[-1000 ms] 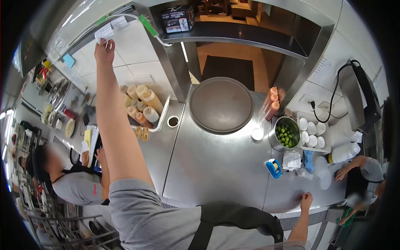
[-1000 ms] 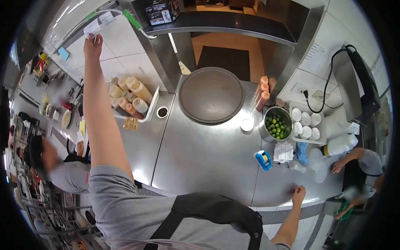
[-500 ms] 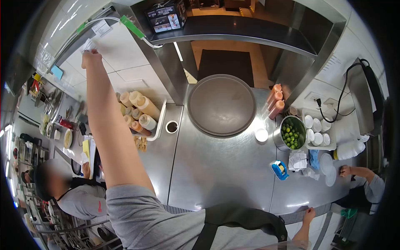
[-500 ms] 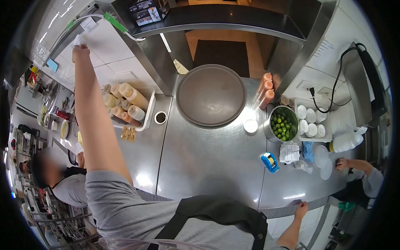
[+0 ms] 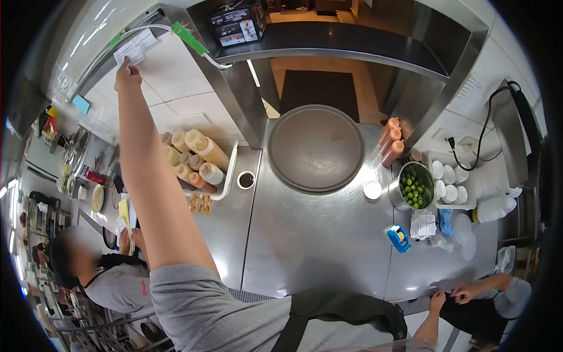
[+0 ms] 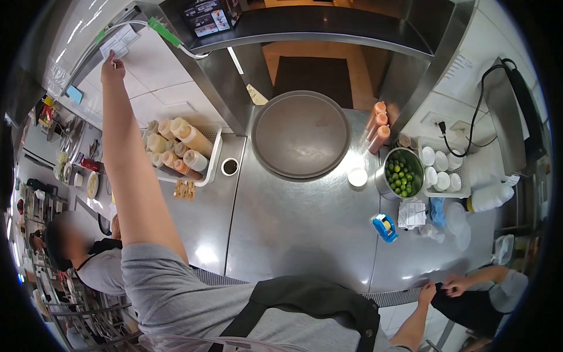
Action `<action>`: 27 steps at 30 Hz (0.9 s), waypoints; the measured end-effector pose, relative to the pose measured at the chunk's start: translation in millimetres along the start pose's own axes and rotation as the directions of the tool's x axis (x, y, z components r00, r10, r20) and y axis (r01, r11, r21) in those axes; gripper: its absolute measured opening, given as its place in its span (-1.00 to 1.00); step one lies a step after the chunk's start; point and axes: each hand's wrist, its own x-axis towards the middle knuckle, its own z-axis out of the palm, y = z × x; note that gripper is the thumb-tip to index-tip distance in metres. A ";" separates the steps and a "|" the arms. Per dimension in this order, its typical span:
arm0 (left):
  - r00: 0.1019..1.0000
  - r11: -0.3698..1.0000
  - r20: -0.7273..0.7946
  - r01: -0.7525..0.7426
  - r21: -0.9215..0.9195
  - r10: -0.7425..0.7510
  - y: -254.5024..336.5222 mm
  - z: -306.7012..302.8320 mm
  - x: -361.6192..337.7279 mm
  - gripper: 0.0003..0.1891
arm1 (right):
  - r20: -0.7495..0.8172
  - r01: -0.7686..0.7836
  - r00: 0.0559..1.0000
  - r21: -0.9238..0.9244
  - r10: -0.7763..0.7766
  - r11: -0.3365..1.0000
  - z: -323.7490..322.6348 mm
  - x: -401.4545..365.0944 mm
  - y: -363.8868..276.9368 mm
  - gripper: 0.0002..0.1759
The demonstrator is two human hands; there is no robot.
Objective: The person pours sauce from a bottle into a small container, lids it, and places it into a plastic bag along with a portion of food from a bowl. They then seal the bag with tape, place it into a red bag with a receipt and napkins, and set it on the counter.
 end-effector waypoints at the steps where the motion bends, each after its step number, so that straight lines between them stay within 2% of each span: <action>1: 1.000 0.999 0.003 0.015 -0.029 -0.015 4.0 6.2 -8.8 -0.65 | 0.121 -0.173 0.982 0.230 0.148 0.958 -3.9 1.3 -12.4 -0.82; 2: 1.000 0.998 0.006 0.029 -0.058 -0.029 5.8 9.5 -15.6 -0.67 | 0.270 -0.353 0.928 0.421 0.256 0.836 -8.2 0.1 -25.2 -0.80; 3: 0.992 0.996 0.094 0.085 -0.013 -0.084 8.0 6.0 3.6 -0.72 | 0.303 0.020 0.952 0.092 -0.047 0.996 -5.2 7.7 -21.2 -0.78; 6: 0.980 0.983 0.108 0.154 0.099 -0.164 3.4 3.4 52.4 -0.79 | 0.310 -0.179 0.932 -0.047 0.185 0.983 -5.4 8.1 -15.1 -0.80; 7: 0.961 0.988 0.232 0.149 0.032 -0.153 9.8 -2.2 55.9 -0.82 | 0.067 -0.037 0.996 -0.198 0.051 0.980 12.3 6.3 5.8 -0.79; 8: 0.925 0.988 0.357 0.154 -0.031 -0.132 15.1 -3.5 56.3 -0.84 | 0.355 -0.003 0.932 -0.209 0.079 0.978 24.4 28.4 9.4 -0.77; 9: 0.867 0.979 0.485 0.183 -0.087 -0.118 11.0 0.7 58.7 -0.86 | 0.608 0.014 0.785 -0.210 0.120 0.978 29.0 40.7 7.3 -0.76; 10: 0.906 0.984 0.401 0.170 -0.051 -0.136 12.0 1.6 93.6 -0.86 | 0.481 0.164 0.874 -0.158 -0.069 0.974 13.6 35.5 -40.8 -0.71; 11: 0.899 0.995 0.427 0.085 0.057 -0.101 12.2 -7.1 135.2 -0.79 | 0.281 0.228 0.944 -0.176 -0.173 0.958 15.3 35.4 -64.9 -0.69; 12: 0.862 0.980 0.467 0.160 0.115 -0.195 13.1 -9.2 190.2 -0.76 | 0.192 0.228 0.961 -0.134 -0.200 0.964 5.8 36.0 -103.1 -0.72; 13: 0.816 0.981 0.544 0.154 0.121 -0.195 11.3 -13.4 225.4 -0.77 | 0.167 0.239 0.961 -0.084 -0.223 0.967 -5.7 36.3 -133.8 -0.72; 14: 0.816 0.974 0.534 0.163 0.159 -0.224 14.3 -0.4 226.2 -0.75 | 0.111 0.187 0.976 -0.007 -0.185 0.982 -11.3 32.2 -157.1 -0.75; 15: 0.825 0.969 0.514 0.162 0.184 -0.236 10.4 0.4 212.5 -0.74 | 0.033 0.195 0.980 0.064 -0.197 0.979 -12.0 26.1 -166.4 -0.78; 17: 0.880 0.965 0.422 0.129 0.229 -0.218 -14.7 -5.1 185.7 -0.71 | 0.040 0.194 0.979 0.116 -0.199 0.974 -8.9 13.3 -176.0 -0.83; 18: 0.923 0.963 0.343 0.086 0.256 -0.173 -22.5 -7.6 164.0 -0.70 | 0.082 0.120 0.988 0.103 -0.129 0.987 -2.1 2.8 -178.7 -0.83; 20: 0.986 0.951 0.165 -0.028 0.309 -0.025 -34.7 -32.1 126.1 -0.67 | 0.151 0.194 0.969 0.039 -0.198 0.980 21.5 -22.7 -163.4 -0.84; 22: 0.989 0.914 0.035 -0.149 0.377 0.147 -46.6 -72.6 81.9 -0.64 | 0.098 0.300 0.950 -0.018 -0.297 0.954 34.5 -50.6 -159.4 -0.88; 23: 0.978 0.886 0.023 -0.200 0.418 0.210 -61.0 -97.3 50.9 -0.62 | 0.061 0.274 0.960 -0.041 -0.271 0.961 34.9 -63.1 -162.5 -0.89; 25: 0.915 0.727 0.160 -0.392 0.564 0.370 -100.4 -156.1 -24.3 -0.64 | -0.025 0.242 0.970 -0.044 -0.243 0.969 30.5 -69.0 -166.5 -0.91; 26: 0.854 0.599 0.277 -0.509 0.619 0.440 -119.5 -173.3 -104.5 -0.63 | -0.068 0.235 0.969 -0.021 -0.236 0.972 31.7 -73.4 -169.3 -0.91; 27: 0.740 0.413 0.467 -0.664 0.624 0.484 -143.1 -195.5 -192.6 -0.60 | -0.103 0.239 0.966 0.003 -0.238 0.971 32.3 -78.0 -168.3 -0.92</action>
